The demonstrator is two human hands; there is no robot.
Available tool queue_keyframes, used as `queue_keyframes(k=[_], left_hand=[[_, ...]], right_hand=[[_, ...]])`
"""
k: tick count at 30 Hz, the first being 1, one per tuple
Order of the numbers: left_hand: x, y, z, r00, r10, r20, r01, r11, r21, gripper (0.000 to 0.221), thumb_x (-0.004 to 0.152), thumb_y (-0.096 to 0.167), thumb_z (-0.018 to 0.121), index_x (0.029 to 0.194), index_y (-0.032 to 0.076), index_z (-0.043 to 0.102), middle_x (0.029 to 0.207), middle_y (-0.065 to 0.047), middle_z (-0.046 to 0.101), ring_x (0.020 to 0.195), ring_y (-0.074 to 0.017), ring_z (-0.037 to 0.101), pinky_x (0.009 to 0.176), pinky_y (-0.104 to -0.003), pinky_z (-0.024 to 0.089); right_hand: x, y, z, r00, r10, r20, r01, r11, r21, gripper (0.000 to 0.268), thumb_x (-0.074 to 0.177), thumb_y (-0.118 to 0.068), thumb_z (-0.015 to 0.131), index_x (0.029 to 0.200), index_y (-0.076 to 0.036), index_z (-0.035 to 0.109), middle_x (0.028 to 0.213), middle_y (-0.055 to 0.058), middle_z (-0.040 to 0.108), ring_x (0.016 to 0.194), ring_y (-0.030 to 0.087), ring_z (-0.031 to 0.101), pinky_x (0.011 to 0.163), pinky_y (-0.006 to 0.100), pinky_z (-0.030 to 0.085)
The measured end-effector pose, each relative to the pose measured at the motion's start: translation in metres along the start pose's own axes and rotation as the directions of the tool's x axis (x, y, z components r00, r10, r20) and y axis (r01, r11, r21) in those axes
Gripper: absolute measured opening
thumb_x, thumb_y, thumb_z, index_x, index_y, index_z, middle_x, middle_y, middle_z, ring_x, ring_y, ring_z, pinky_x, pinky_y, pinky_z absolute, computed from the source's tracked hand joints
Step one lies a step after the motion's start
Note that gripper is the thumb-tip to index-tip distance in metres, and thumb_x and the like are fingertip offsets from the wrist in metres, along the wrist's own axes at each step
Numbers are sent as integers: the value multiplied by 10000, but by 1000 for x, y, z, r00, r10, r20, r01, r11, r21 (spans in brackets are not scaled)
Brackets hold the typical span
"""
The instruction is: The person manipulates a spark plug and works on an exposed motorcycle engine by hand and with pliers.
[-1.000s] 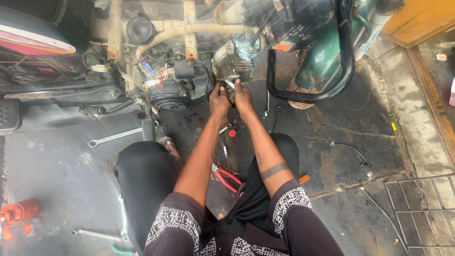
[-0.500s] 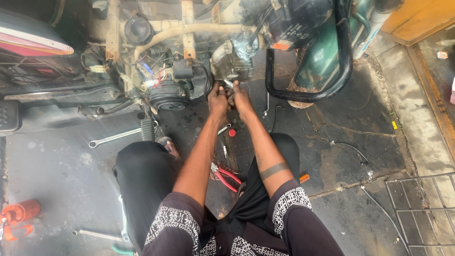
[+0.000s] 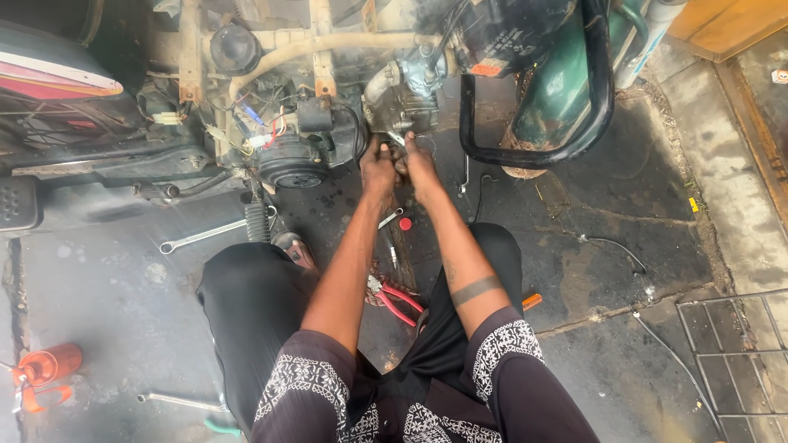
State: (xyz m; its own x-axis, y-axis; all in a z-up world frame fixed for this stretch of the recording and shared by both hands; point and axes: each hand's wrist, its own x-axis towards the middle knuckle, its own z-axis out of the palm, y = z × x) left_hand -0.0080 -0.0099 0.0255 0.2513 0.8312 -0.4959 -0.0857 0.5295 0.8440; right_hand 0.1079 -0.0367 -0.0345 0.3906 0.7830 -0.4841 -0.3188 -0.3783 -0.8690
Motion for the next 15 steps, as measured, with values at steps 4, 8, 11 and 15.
queue_keyframes(k=[4,8,11,15], left_hand=[[17,-18,-1,965,256,52,-247,959,-142,475,1083,138,484,1533,3,421,1141,-95,725,908,-140,685,797,-303,579],[23,-28,-3,978,210,10,-209,977,-39,469,1079,132,497,1531,13,448,1101,-103,731,896,-141,673,785,-297,558],[12,-14,-1,980,199,-11,-199,980,3,474,1074,129,505,1535,28,452,1069,-113,719,851,-163,618,738,-328,515],[-4,6,-2,1000,19,9,-19,999,-31,501,1072,148,475,1561,86,389,961,-118,666,724,-214,516,635,-387,447]], right_hand=[[-21,-7,14,770,-633,-77,446,621,-645,563,1068,-502,473,1218,36,537,968,252,702,897,449,691,759,529,516],[-33,-7,16,811,-579,-85,342,586,-735,521,1081,-470,413,1256,-3,566,977,252,716,909,482,667,760,559,487],[0,5,14,909,-369,-193,215,813,-541,618,1138,-509,396,1107,54,648,941,287,715,890,484,690,777,552,515],[16,16,-1,996,-51,-70,54,998,40,680,1215,-542,454,1195,124,592,1053,461,501,1009,638,415,679,558,401]])
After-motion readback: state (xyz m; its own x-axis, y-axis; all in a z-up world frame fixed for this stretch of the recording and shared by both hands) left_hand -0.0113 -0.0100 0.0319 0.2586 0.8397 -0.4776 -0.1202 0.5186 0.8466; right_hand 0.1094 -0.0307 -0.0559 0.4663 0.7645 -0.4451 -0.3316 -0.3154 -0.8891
